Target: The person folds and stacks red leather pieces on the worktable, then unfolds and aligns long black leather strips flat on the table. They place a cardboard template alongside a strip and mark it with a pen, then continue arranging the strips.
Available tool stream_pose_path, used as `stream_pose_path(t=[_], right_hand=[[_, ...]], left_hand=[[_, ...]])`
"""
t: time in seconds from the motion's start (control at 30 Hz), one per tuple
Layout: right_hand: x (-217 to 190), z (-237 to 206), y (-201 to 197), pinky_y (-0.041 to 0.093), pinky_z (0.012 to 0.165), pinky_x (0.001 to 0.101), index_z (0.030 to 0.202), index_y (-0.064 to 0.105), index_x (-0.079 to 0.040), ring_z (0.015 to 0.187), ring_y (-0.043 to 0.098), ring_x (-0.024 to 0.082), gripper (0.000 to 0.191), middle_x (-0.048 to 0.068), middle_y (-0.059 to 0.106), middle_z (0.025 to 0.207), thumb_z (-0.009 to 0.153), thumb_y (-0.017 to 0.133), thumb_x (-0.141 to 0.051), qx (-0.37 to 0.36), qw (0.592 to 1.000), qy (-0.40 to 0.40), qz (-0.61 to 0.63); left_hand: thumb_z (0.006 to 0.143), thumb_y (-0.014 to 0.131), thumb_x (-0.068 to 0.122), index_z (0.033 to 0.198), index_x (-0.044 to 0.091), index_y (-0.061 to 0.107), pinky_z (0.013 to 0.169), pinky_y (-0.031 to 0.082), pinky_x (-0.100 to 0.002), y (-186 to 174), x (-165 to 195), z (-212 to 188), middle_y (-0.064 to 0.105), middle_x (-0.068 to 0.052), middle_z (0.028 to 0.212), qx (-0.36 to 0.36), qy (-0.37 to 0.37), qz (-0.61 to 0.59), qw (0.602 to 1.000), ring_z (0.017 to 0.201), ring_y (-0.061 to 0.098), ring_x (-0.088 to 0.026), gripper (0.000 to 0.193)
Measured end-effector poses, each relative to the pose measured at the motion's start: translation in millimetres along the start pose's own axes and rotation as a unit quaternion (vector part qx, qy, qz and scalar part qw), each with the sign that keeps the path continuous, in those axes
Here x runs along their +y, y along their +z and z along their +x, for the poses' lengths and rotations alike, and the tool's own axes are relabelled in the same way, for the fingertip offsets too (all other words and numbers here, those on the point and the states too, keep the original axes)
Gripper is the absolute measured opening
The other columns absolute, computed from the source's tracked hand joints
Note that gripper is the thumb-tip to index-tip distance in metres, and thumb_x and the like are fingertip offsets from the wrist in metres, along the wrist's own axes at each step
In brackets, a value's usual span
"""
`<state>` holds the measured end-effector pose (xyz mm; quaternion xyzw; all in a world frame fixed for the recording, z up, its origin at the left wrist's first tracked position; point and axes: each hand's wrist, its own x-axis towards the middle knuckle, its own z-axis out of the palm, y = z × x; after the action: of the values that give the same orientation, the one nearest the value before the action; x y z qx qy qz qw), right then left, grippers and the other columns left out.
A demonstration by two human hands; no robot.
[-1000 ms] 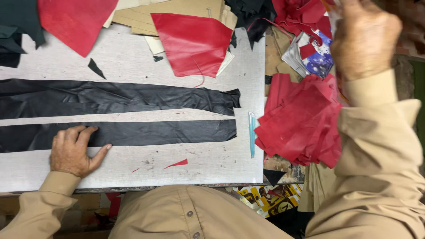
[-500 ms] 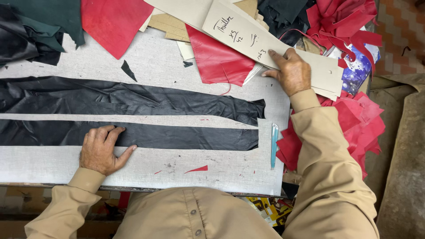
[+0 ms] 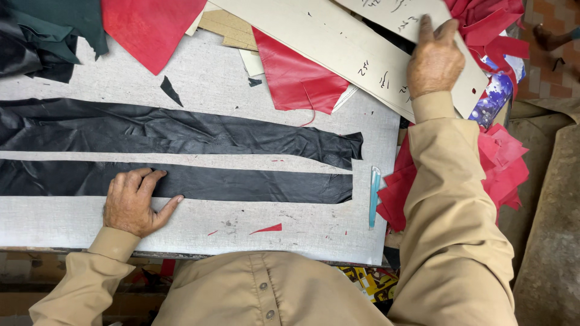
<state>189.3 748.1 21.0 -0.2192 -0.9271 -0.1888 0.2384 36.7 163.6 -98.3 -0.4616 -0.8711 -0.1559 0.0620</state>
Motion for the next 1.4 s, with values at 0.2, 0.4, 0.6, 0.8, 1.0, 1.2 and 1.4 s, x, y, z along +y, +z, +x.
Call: stream_pose_path(t=[0.2, 0.4, 0.6, 0.8, 1.0, 1.2, 1.4], right_hand=[[-22, -31, 5, 0.058, 0.09, 0.0422, 0.138, 0.065, -0.005, 0.104, 0.07, 0.034, 0.052, 0.014, 0.066, 0.119, 0.095, 0.088, -0.024, -0.055, 0.971, -0.034, 0.228], [-36, -59, 2, 0.052, 0.101, 0.0424, 0.142, 0.066, -0.002, 0.115, 0.062, 0.036, 0.074, 0.016, 0.066, 0.127, 0.077, 0.092, -0.027, -0.118, 0.967, -0.083, 0.209], [-40, -60, -7, 0.054, 0.1, 0.0429, 0.139, 0.067, -0.004, 0.111, 0.061, 0.037, 0.091, 0.017, 0.062, 0.119, 0.058, 0.098, -0.031, -0.097, 0.959, -0.05, 0.262], [-42, -58, -39, 0.058, 0.089, 0.041, 0.142, 0.068, -0.004, 0.101, 0.065, 0.031, 0.092, 0.017, 0.061, 0.123, 0.061, 0.098, -0.038, -0.147, 0.955, -0.03, 0.257], [-57, -48, -91, 0.057, 0.099, 0.0382, 0.139, 0.067, -0.006, 0.113, 0.066, 0.029, 0.079, 0.012, 0.069, 0.125, 0.075, 0.097, -0.041, -0.084, 0.973, -0.137, 0.163], [-66, -66, -80, 0.051, 0.115, 0.0348, 0.143, 0.058, 0.001, 0.125, 0.062, 0.029, 0.057, 0.019, 0.064, 0.134, 0.099, 0.08, -0.028, -0.112, 0.911, -0.094, 0.386], [-77, -77, -57, 0.051, 0.113, 0.0331, 0.145, 0.056, 0.006, 0.118, 0.065, 0.021, 0.042, 0.013, 0.066, 0.126, 0.12, 0.057, -0.028, -0.33, 0.742, 0.133, 0.568]], left_hand=[[0.077, 0.079, 0.052, 0.115, 0.006, 0.071, 0.092, 0.048, -0.048, -2, 2, 3, 0.058, -0.014, 0.114, 0.01, 0.008, -0.008, 1.0, 0.103, 0.054, -0.032, 0.061], [0.081, 0.077, 0.051, 0.118, 0.007, 0.069, 0.088, 0.048, -0.046, -6, -3, 3, 0.059, -0.013, 0.116, 0.0, -0.005, -0.025, 1.0, 0.101, 0.053, -0.032, 0.058], [0.082, 0.076, 0.053, 0.119, 0.006, 0.069, 0.09, 0.047, -0.045, -8, -8, 2, 0.058, -0.014, 0.114, 0.004, 0.011, -0.032, 0.999, 0.1, 0.053, -0.031, 0.061], [0.082, 0.076, 0.053, 0.12, 0.006, 0.069, 0.091, 0.047, -0.045, -11, -10, 0, 0.058, -0.013, 0.116, 0.005, 0.011, -0.043, 0.999, 0.102, 0.053, -0.031, 0.061], [0.082, 0.078, 0.051, 0.119, 0.006, 0.069, 0.089, 0.046, -0.045, -13, -14, -1, 0.06, -0.013, 0.116, 0.011, 0.019, -0.054, 0.998, 0.099, 0.053, -0.032, 0.059], [0.088, 0.082, 0.043, 0.113, 0.006, 0.072, 0.087, 0.047, -0.042, -8, -23, -16, 0.063, -0.011, 0.113, 0.068, 0.061, -0.07, 0.993, 0.102, 0.056, -0.029, 0.047], [0.089, 0.085, 0.038, 0.101, 0.006, 0.073, 0.083, 0.047, -0.038, -4, -28, -23, 0.066, -0.007, 0.107, 0.095, 0.097, -0.086, 0.987, 0.096, 0.058, -0.025, 0.035]])
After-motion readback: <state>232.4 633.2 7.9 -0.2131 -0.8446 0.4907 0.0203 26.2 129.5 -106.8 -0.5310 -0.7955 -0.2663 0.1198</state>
